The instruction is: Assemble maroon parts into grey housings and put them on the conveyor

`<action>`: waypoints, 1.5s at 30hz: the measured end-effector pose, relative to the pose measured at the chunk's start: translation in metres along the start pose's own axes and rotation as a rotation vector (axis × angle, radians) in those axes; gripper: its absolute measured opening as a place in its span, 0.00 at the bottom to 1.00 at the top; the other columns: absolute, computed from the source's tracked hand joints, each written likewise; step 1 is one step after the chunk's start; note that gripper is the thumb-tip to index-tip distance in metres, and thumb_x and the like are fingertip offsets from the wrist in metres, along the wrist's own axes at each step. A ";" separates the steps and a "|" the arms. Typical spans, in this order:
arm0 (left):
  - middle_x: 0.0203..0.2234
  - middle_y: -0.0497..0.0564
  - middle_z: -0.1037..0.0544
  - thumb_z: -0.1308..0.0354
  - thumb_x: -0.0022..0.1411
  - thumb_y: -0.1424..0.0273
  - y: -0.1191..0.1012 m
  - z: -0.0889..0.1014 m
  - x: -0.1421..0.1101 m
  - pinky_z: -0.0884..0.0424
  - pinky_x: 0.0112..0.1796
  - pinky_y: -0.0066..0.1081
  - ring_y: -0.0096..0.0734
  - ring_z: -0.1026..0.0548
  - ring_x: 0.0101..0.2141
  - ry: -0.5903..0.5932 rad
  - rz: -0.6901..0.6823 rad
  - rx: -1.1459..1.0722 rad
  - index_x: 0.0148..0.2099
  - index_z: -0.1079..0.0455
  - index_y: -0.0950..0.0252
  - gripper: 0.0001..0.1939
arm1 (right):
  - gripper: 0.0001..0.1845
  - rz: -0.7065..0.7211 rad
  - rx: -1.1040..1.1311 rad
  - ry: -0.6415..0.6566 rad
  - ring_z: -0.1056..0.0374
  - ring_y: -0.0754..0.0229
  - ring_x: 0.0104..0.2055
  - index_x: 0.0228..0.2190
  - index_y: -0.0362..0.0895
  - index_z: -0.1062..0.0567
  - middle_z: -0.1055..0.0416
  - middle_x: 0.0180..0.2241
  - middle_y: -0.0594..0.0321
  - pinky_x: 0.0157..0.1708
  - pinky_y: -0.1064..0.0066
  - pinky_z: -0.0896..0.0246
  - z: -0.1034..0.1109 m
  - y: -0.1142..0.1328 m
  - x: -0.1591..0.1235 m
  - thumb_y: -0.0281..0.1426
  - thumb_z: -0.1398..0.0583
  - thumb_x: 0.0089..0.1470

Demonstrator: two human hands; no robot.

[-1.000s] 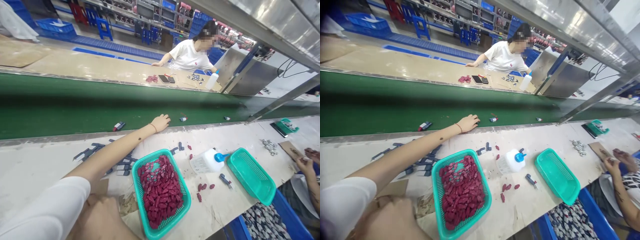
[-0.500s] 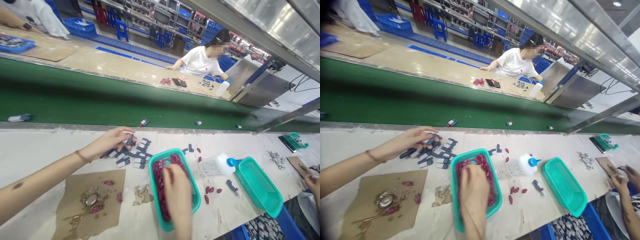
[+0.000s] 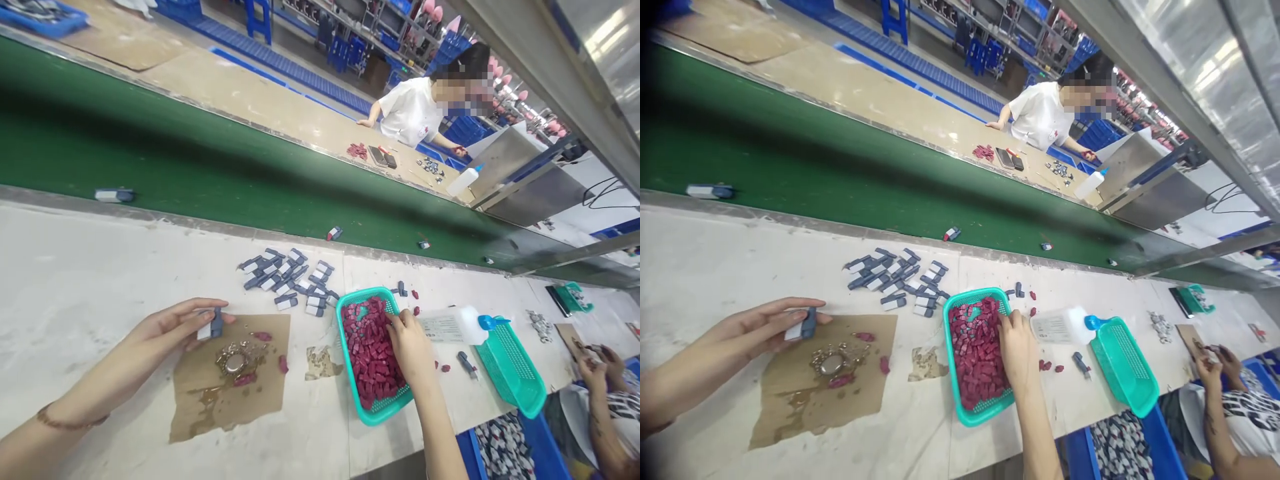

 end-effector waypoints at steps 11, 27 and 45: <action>0.38 0.52 0.19 0.31 0.40 0.49 0.026 -0.021 -0.005 0.26 0.42 0.38 0.48 0.21 0.42 0.157 0.051 -0.317 0.42 0.31 0.56 0.29 | 0.15 -0.373 1.353 0.001 0.31 0.60 0.20 0.29 0.43 0.22 0.27 0.19 0.63 0.22 0.68 0.32 0.004 0.067 -0.002 0.43 0.38 0.51; 0.40 0.55 0.23 0.35 0.52 0.61 0.020 -0.006 0.010 0.25 0.44 0.40 0.41 0.23 0.41 0.054 -0.345 -0.306 0.42 0.33 0.62 0.18 | 0.10 0.463 0.900 0.004 0.27 0.59 0.31 0.33 0.44 0.26 0.24 0.28 0.59 0.32 0.70 0.31 -0.001 0.235 0.005 0.29 0.47 0.63; 0.49 0.58 0.24 0.59 0.69 0.65 0.012 -0.019 -0.008 0.30 0.49 0.36 0.40 0.26 0.47 0.095 -0.647 0.197 0.54 0.35 0.64 0.18 | 0.09 0.092 1.292 0.092 0.31 0.63 0.22 0.30 0.45 0.27 0.28 0.22 0.66 0.22 0.74 0.34 -0.024 0.219 0.009 0.33 0.44 0.61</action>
Point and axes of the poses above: each hand's wrist, its own x-axis towards the middle knuckle, its own z-axis out of the back of the hand, y = z × x, the point moved 9 cm from there along x, towards the middle knuckle
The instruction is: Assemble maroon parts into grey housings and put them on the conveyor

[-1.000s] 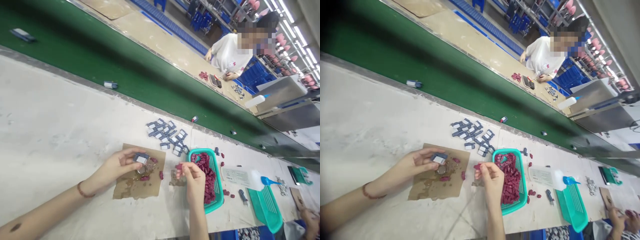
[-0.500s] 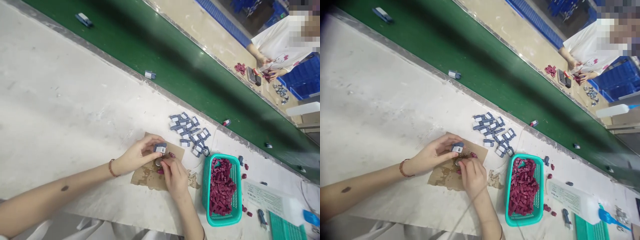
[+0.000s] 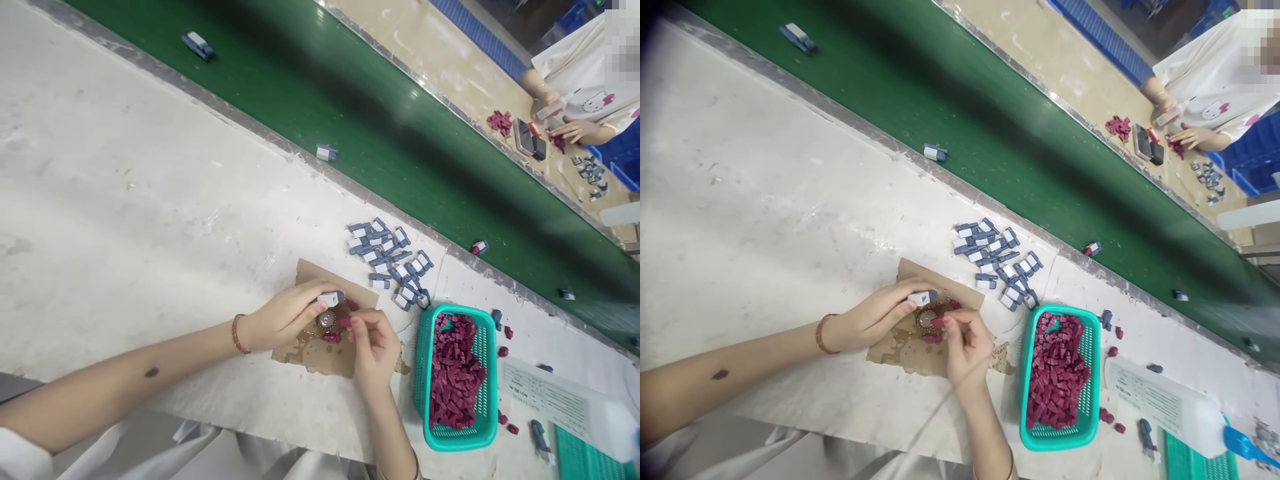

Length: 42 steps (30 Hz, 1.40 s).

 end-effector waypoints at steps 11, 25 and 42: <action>0.43 0.60 0.22 0.63 0.72 0.65 -0.016 -0.017 -0.002 0.29 0.43 0.35 0.41 0.24 0.43 0.124 -0.206 0.216 0.52 0.35 0.69 0.19 | 0.14 -0.126 0.273 -0.140 0.35 0.66 0.17 0.27 0.44 0.27 0.30 0.18 0.68 0.19 0.75 0.38 0.006 -0.004 0.002 0.40 0.39 0.57; 0.31 0.57 0.22 0.69 0.73 0.63 -0.033 -0.020 -0.005 0.31 0.33 0.32 0.37 0.25 0.31 0.097 -0.357 0.342 0.44 0.33 0.67 0.24 | 0.11 -0.135 0.323 0.023 0.36 0.66 0.20 0.29 0.44 0.27 0.31 0.21 0.68 0.21 0.75 0.38 -0.007 -0.007 -0.005 0.38 0.40 0.58; 0.41 0.56 0.23 0.59 0.71 0.62 -0.048 0.018 0.061 0.31 0.42 0.35 0.40 0.27 0.41 0.160 -0.301 0.533 0.54 0.34 0.64 0.19 | 0.16 -0.096 0.320 -0.076 0.33 0.62 0.28 0.50 0.45 0.33 0.29 0.28 0.64 0.28 0.71 0.38 0.020 -0.013 -0.009 0.35 0.47 0.62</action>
Point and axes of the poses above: each hand's wrist, its own x-axis towards the middle knuckle, its own z-axis out of the back of the hand, y = z × x, the point moved 9 cm from there along x, towards the middle knuckle
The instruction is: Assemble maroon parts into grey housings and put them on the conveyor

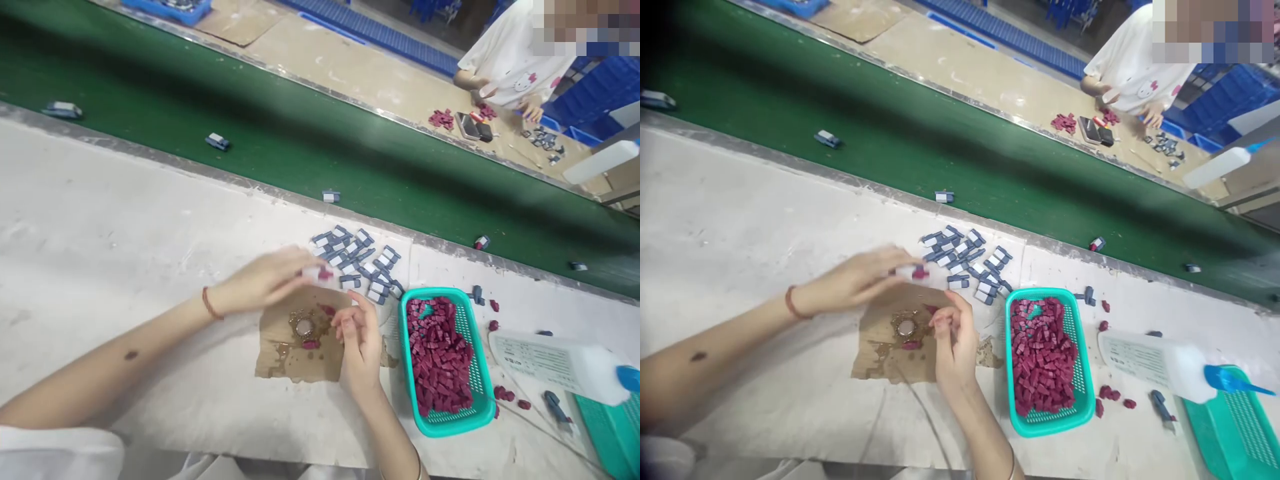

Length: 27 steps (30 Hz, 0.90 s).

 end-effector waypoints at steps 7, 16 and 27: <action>0.48 0.62 0.27 0.55 0.64 0.64 0.123 0.044 0.094 0.39 0.52 0.47 0.51 0.32 0.49 -0.296 0.330 0.304 0.54 0.33 0.69 0.21 | 0.14 0.106 -0.237 0.105 0.30 0.61 0.31 0.47 0.44 0.31 0.27 0.32 0.61 0.32 0.70 0.35 -0.002 0.015 -0.009 0.30 0.49 0.61; 0.44 0.63 0.28 0.49 0.60 0.64 0.082 -0.015 0.144 0.38 0.51 0.50 0.56 0.33 0.49 -0.115 0.210 0.307 0.47 0.29 0.68 0.18 | 0.13 0.289 -0.495 0.178 0.29 0.57 0.41 0.39 0.45 0.26 0.24 0.38 0.56 0.42 0.67 0.34 0.005 0.054 -0.021 0.26 0.50 0.62; 0.24 0.46 0.28 0.37 0.52 0.63 0.059 -0.014 0.080 0.29 0.30 0.30 0.31 0.25 0.27 -0.373 0.606 -0.787 0.36 0.37 0.64 0.14 | 0.15 0.034 -1.291 0.100 0.31 0.51 0.41 0.40 0.45 0.26 0.26 0.39 0.55 0.40 0.64 0.37 0.139 0.037 0.016 0.18 0.46 0.54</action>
Point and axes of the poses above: each hand's wrist, its own x-axis towards the middle knuckle, its own z-axis out of the back of the hand, y = z × x, the point moved 9 cm from there along x, towards the middle knuckle
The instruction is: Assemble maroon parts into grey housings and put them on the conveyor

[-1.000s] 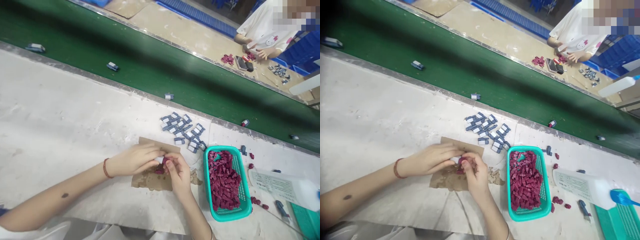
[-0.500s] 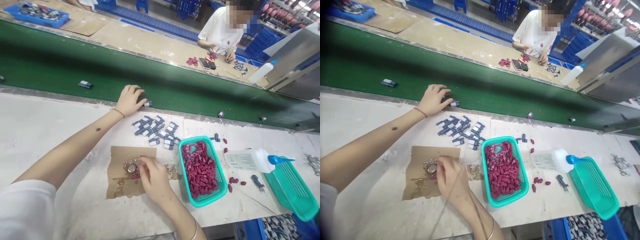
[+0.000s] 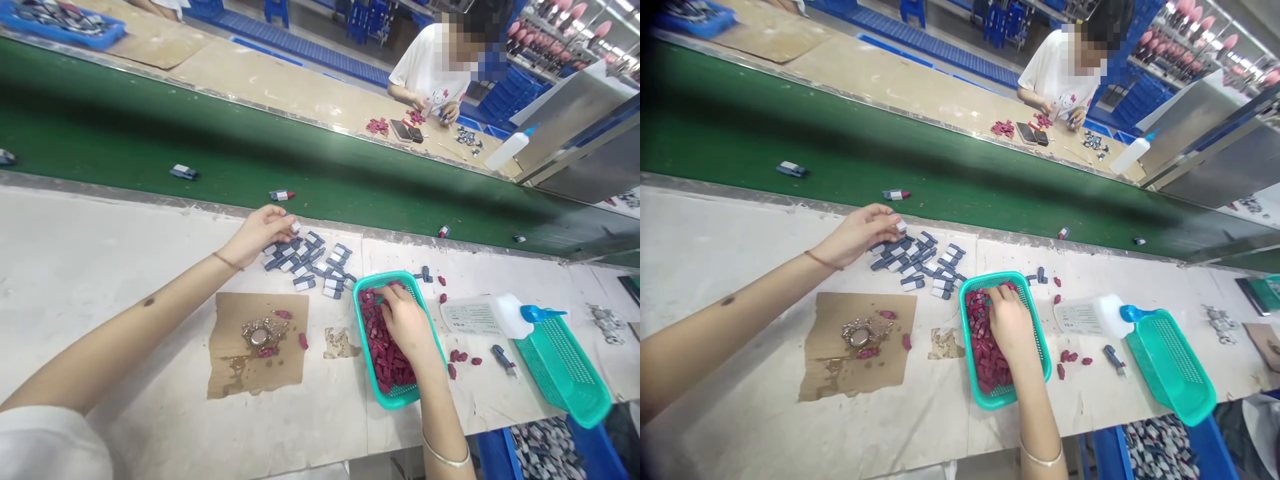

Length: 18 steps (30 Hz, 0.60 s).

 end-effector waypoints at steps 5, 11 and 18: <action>0.17 0.42 0.32 0.32 0.47 0.57 0.018 0.010 -0.068 0.34 0.21 0.25 0.23 0.34 0.17 0.118 0.208 -0.127 0.39 0.28 0.65 0.21 | 0.08 0.041 -0.197 0.087 0.31 0.49 0.43 0.36 0.43 0.27 0.26 0.36 0.53 0.39 0.64 0.36 -0.018 0.001 0.018 0.21 0.43 0.55; 0.25 0.50 0.23 0.30 0.44 0.54 0.041 0.043 -0.112 0.26 0.28 0.29 0.31 0.25 0.26 0.075 0.304 -0.249 0.33 0.24 0.63 0.20 | 0.05 0.008 0.171 -0.043 0.31 0.53 0.34 0.33 0.44 0.27 0.27 0.30 0.57 0.36 0.64 0.36 -0.005 -0.009 0.021 0.27 0.44 0.56; 0.37 0.56 0.19 0.27 0.43 0.60 0.053 0.050 -0.135 0.24 0.39 0.37 0.46 0.21 0.41 0.132 0.279 -0.251 0.38 0.25 0.62 0.21 | 0.06 -0.074 0.920 -0.189 0.30 0.58 0.32 0.33 0.46 0.24 0.25 0.31 0.61 0.32 0.68 0.35 0.017 0.048 0.005 0.33 0.41 0.55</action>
Point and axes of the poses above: each hand's wrist, its own x-axis towards the middle knuckle, its own z-axis out of the back of the hand, y = z × x, the point moved 9 cm from there along x, towards the middle knuckle
